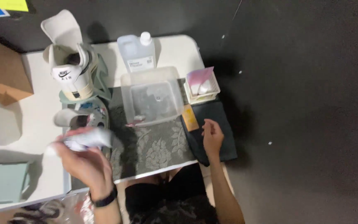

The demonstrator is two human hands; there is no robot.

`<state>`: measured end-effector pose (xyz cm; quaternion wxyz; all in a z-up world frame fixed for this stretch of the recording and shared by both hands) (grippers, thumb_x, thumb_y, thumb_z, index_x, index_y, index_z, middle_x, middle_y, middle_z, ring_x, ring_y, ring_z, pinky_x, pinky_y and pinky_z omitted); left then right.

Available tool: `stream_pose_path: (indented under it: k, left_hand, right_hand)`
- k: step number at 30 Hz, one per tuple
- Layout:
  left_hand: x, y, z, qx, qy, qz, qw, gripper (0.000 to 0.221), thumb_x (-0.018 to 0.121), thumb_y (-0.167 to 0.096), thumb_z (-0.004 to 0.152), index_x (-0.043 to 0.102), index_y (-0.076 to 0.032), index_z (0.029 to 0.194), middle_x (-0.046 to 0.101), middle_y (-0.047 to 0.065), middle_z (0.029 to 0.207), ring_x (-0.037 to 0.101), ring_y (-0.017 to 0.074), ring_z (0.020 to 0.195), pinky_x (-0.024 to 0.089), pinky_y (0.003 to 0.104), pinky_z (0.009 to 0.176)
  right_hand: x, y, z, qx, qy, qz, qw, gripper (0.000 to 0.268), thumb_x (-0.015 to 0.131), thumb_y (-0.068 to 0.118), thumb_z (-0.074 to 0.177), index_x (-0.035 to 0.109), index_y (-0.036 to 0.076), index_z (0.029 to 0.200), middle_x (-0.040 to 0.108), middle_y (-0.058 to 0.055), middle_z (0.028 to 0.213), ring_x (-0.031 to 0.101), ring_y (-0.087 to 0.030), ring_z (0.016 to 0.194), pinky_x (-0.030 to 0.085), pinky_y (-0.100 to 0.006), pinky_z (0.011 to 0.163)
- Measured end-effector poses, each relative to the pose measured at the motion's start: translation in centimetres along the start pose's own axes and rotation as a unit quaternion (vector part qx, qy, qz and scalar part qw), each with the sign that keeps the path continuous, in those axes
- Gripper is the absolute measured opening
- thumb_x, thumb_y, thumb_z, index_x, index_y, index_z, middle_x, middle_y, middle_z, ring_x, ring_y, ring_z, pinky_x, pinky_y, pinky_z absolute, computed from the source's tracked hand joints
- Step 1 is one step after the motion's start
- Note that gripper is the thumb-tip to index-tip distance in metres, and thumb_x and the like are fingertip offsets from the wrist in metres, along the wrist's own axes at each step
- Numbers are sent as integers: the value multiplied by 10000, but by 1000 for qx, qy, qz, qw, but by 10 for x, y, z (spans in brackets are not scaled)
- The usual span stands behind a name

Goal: The person prepares a shoe cleaning solution by pouring liquid from a bottle into a container and stirring it with a brush.

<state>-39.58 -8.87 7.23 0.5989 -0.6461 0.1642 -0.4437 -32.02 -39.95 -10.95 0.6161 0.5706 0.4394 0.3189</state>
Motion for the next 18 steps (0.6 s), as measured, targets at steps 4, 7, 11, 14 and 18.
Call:
stream_pose_path:
  k: [4,7,11,14,18]
  left_hand:
    - [-1,34,-42,-48,174,-104,978,540,739,-520,907,553,-53,1105,706,148,939,740,257,597,577,358,432]
    - [-20,16,25,-1,-203,-350,915,291,607,-363,985,606,-88,1081,723,74,931,692,161,745,616,279,736]
    - [10,32,-35,-68,113,-139,981,483,681,-400,958,503,-41,1228,679,157,1152,728,246,660,608,365,503]
    - [-7,44,-5,-103,3,-113,988,280,528,-377,1010,533,-114,1108,666,51,844,620,182,497,486,306,427]
    - [-13,43,8,-83,17,-252,964,369,463,-424,1059,523,-102,1230,685,80,911,675,178,532,607,300,425]
  right_hand:
    - [6,3,-3,26,-15,16,999,219,591,208,995,748,97,1100,680,-16,805,553,-97,604,453,-250,585]
    - [7,2,4,28,-11,28,999,233,578,233,1008,738,96,1109,677,-31,816,557,-97,615,466,-257,606]
    - [2,4,-3,18,0,6,1000,229,585,212,1002,743,82,1104,692,-37,807,569,-104,613,479,-260,603]
    - [10,-5,1,2,-6,27,1000,245,584,236,1011,737,76,1114,690,-34,816,561,-95,614,473,-256,605]
    - [7,-12,0,-50,-34,13,998,173,630,125,1006,750,43,1101,727,-128,829,635,-168,577,522,-322,567]
Point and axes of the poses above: each hand's wrist, its own z-axis towards the middle knuckle, its own x-axis out of the palm, y = z × x, the point moved 1 cm from there along z, towards the middle knuckle
